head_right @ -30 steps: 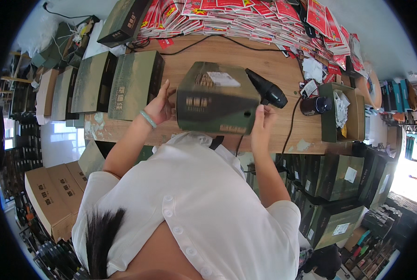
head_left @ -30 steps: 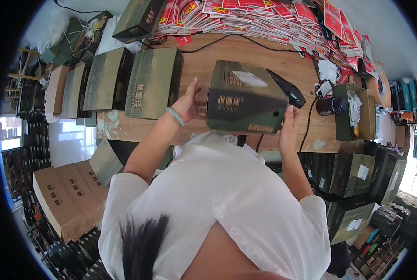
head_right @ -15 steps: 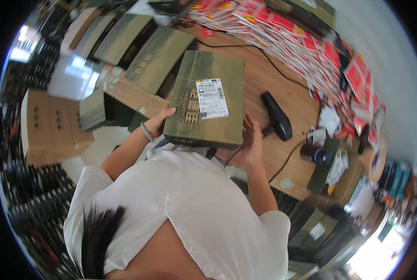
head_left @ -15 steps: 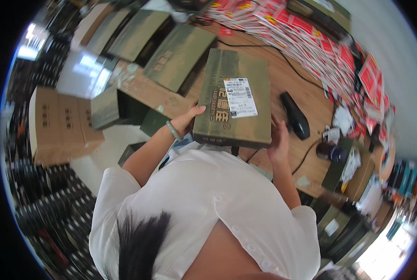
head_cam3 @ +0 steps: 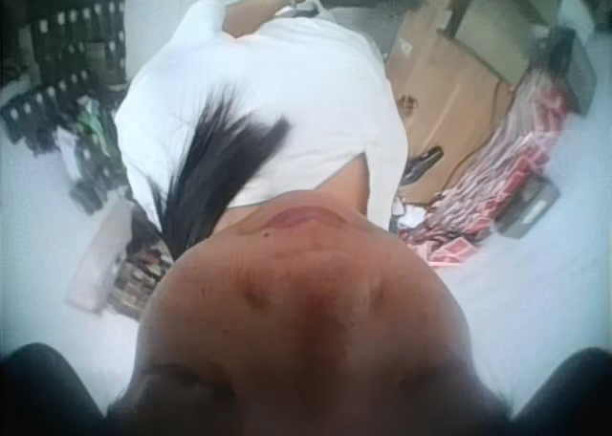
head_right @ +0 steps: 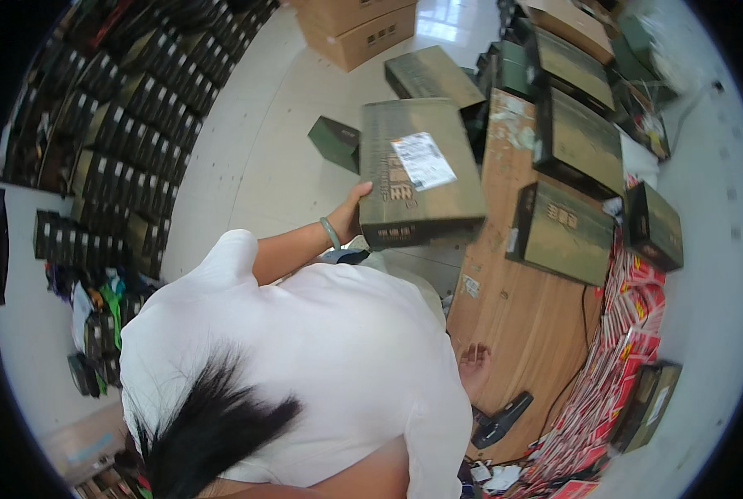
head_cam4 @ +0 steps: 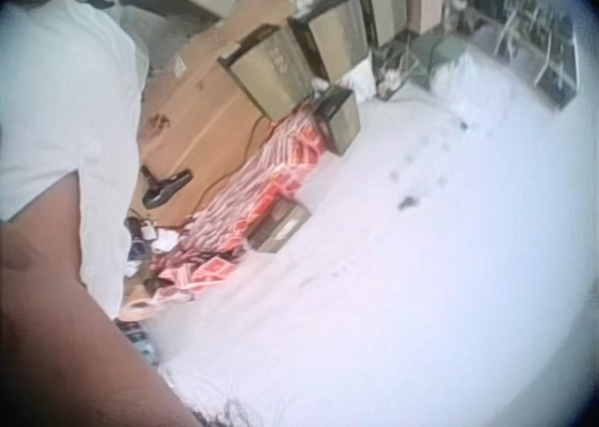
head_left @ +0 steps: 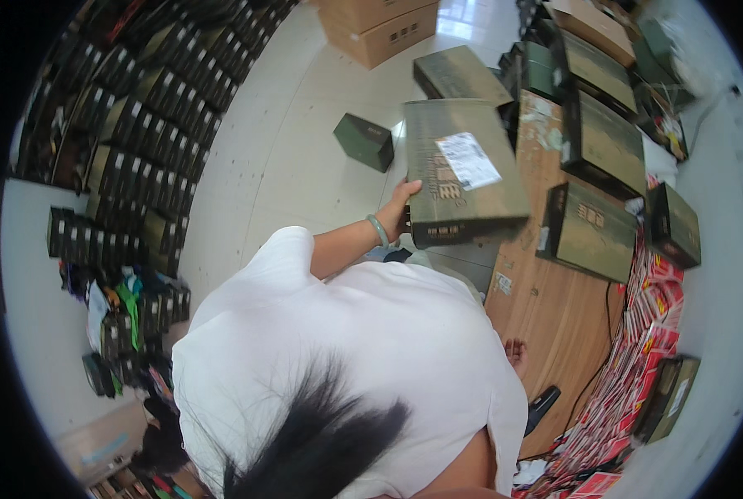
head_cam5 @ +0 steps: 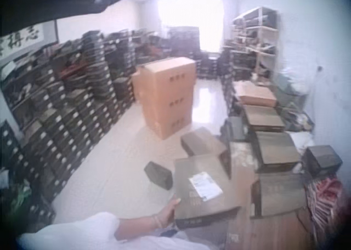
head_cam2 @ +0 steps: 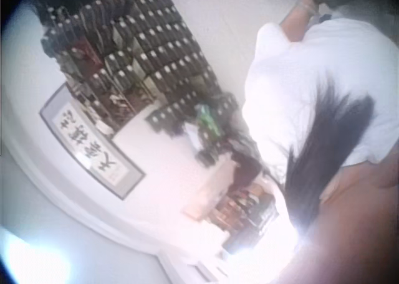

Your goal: The person ties a bundle of white ribbons, then places a white plastic bag and a black item into a green cardboard box. The box is closed, and a barcode label is heated with a hair dryer before being pressed onto the box.

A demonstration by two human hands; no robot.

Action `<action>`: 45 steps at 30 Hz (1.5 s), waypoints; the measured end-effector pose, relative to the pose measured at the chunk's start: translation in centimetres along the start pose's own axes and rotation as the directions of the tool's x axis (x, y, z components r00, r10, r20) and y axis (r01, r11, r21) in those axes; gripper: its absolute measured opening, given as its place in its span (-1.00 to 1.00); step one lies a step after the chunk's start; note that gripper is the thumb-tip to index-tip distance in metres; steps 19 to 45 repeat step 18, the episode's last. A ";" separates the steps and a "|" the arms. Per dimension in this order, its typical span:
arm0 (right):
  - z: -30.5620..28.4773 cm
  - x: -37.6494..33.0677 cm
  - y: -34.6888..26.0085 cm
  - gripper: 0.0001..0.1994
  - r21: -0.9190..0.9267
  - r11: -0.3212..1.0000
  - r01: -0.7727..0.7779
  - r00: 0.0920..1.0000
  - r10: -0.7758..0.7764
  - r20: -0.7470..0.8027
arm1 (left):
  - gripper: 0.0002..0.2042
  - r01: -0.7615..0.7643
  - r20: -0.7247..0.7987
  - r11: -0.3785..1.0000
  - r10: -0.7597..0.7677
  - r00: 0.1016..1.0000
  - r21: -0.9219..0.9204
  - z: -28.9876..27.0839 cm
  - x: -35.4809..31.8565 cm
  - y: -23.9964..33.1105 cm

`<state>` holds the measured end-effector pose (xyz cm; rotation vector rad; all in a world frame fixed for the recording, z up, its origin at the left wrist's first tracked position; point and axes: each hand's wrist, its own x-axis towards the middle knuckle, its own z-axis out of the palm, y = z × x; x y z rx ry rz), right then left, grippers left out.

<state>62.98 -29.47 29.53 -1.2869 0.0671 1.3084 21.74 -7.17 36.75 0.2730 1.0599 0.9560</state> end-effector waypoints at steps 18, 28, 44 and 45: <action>27.0 -0.1 9.0 -0.73 -0.437 0.899 -0.020 0.996 0.057 0.072 | -0.24 -0.761 -0.972 0.642 0.112 0.207 -0.088 -52.3 -0.8 8.5; 27.0 -0.1 9.0 -0.73 -0.437 0.899 -0.020 0.996 0.057 0.072 | -0.24 -0.761 -0.972 0.642 0.112 0.207 -0.088 -52.3 -0.8 8.5; 27.0 -0.1 9.0 -0.73 -0.437 0.899 -0.020 0.996 0.057 0.072 | -0.24 -0.761 -0.972 0.642 0.112 0.207 -0.088 -52.3 -0.8 8.5; 27.0 -0.1 9.0 -0.73 -0.437 0.899 -0.020 0.996 0.057 0.072 | -0.24 -0.761 -0.972 0.642 0.112 0.207 -0.088 -52.3 -0.8 8.5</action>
